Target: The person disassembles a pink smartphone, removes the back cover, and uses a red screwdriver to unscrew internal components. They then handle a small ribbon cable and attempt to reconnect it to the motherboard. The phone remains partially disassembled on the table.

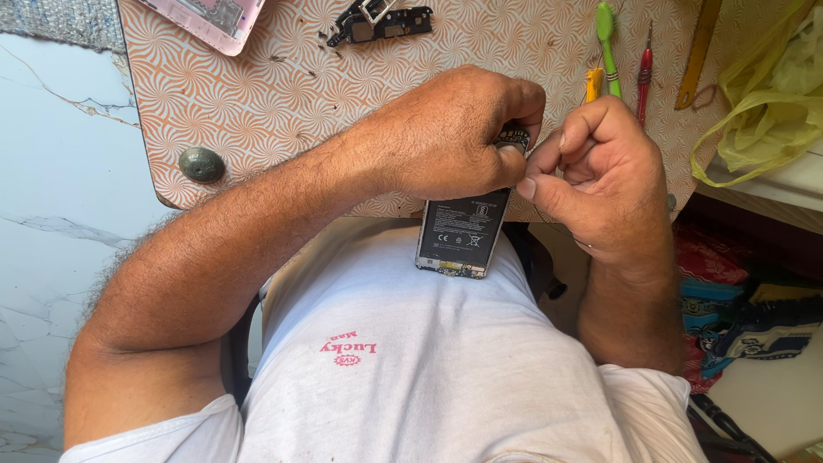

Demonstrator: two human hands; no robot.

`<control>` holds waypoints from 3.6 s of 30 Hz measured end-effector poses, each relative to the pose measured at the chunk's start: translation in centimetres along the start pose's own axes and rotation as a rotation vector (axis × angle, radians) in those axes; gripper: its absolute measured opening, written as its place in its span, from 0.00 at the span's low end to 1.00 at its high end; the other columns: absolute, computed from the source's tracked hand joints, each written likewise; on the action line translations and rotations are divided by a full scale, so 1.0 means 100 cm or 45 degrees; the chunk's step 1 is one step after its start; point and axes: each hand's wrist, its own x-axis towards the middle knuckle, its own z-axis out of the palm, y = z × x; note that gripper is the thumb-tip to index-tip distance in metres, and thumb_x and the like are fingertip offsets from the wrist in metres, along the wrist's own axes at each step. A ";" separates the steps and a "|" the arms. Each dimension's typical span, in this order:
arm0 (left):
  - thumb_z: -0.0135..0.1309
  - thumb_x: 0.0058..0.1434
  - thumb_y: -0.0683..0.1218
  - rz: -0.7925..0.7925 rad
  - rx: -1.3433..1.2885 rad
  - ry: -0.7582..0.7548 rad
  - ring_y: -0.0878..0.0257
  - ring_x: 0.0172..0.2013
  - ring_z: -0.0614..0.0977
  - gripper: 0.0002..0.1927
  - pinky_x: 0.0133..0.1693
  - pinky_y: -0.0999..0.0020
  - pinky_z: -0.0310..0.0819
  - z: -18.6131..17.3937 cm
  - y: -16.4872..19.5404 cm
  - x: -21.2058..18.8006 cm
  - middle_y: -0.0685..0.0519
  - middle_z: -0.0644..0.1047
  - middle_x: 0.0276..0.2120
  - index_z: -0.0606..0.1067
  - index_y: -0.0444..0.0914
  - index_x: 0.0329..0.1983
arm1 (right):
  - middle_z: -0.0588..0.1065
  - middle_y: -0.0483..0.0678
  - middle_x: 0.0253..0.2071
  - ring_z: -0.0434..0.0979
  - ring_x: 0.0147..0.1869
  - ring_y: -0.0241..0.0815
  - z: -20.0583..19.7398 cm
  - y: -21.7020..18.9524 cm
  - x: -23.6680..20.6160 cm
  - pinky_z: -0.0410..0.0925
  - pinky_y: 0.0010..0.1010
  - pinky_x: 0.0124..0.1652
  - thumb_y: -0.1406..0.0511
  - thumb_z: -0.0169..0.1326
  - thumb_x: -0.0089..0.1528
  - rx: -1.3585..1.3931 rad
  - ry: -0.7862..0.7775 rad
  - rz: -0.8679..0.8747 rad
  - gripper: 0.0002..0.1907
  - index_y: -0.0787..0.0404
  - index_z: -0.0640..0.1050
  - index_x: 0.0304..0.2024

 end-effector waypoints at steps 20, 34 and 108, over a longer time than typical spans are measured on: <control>0.61 0.50 0.48 0.012 0.010 0.001 0.54 0.29 0.83 0.14 0.32 0.56 0.75 0.002 -0.002 0.001 0.46 0.79 0.26 0.77 0.36 0.37 | 0.77 0.53 0.40 0.80 0.45 0.34 -0.003 -0.002 -0.004 0.76 0.24 0.47 0.81 0.59 0.64 -0.027 -0.066 -0.036 0.19 0.62 0.65 0.49; 0.61 0.49 0.48 0.017 -0.007 0.005 0.55 0.28 0.83 0.14 0.31 0.56 0.74 0.002 -0.001 0.000 0.47 0.79 0.24 0.77 0.37 0.36 | 0.76 0.52 0.39 0.80 0.43 0.33 -0.004 0.001 -0.001 0.76 0.22 0.44 0.81 0.59 0.64 -0.058 -0.062 -0.047 0.19 0.62 0.65 0.49; 0.70 0.42 0.47 0.118 0.016 0.151 0.57 0.26 0.83 0.17 0.29 0.60 0.74 0.005 0.002 0.000 0.48 0.79 0.24 0.77 0.36 0.30 | 0.73 0.50 0.40 0.79 0.43 0.31 0.000 0.001 0.000 0.75 0.20 0.43 0.82 0.56 0.62 -0.078 -0.040 -0.061 0.20 0.62 0.64 0.49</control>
